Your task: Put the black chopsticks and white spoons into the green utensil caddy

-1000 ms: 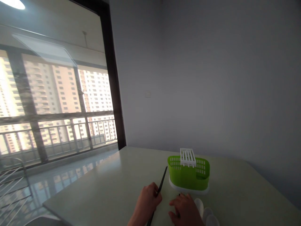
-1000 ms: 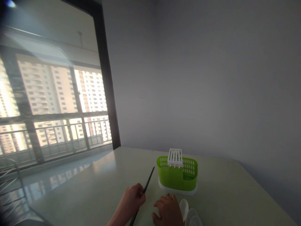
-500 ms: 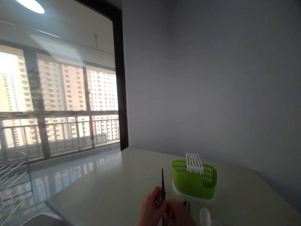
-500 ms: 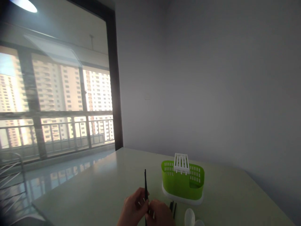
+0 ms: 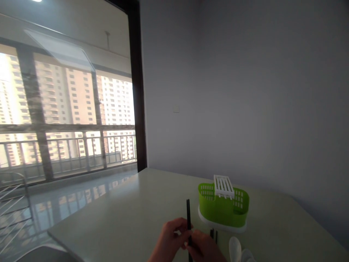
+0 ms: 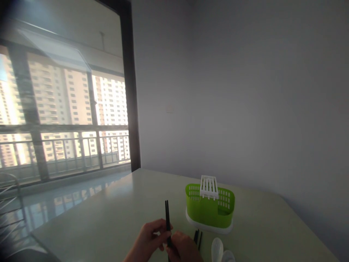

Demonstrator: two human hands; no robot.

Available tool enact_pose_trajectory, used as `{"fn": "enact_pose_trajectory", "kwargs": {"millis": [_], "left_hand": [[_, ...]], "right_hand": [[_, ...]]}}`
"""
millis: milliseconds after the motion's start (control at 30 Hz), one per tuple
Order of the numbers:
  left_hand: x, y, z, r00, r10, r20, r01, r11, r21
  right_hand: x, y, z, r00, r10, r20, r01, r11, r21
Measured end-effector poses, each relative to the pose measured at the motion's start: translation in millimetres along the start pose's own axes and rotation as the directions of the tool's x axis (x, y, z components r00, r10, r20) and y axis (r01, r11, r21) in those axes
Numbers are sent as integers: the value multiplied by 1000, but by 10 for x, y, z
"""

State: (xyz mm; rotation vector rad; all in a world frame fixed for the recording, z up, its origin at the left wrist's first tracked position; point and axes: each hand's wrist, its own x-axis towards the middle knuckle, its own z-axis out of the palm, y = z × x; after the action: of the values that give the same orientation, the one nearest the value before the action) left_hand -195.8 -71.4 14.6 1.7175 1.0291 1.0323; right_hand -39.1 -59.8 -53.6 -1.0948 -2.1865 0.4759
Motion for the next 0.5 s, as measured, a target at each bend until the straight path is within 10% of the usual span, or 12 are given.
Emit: {"fn": "enact_pose_trajectory", "kwargs": {"millis": [500], "left_hand": [[-37, 185, -75, 998, 37, 53, -47, 977, 206]], "right_hand": [[-332, -135, -530, 987, 90, -135, -104, 989, -104]]}}
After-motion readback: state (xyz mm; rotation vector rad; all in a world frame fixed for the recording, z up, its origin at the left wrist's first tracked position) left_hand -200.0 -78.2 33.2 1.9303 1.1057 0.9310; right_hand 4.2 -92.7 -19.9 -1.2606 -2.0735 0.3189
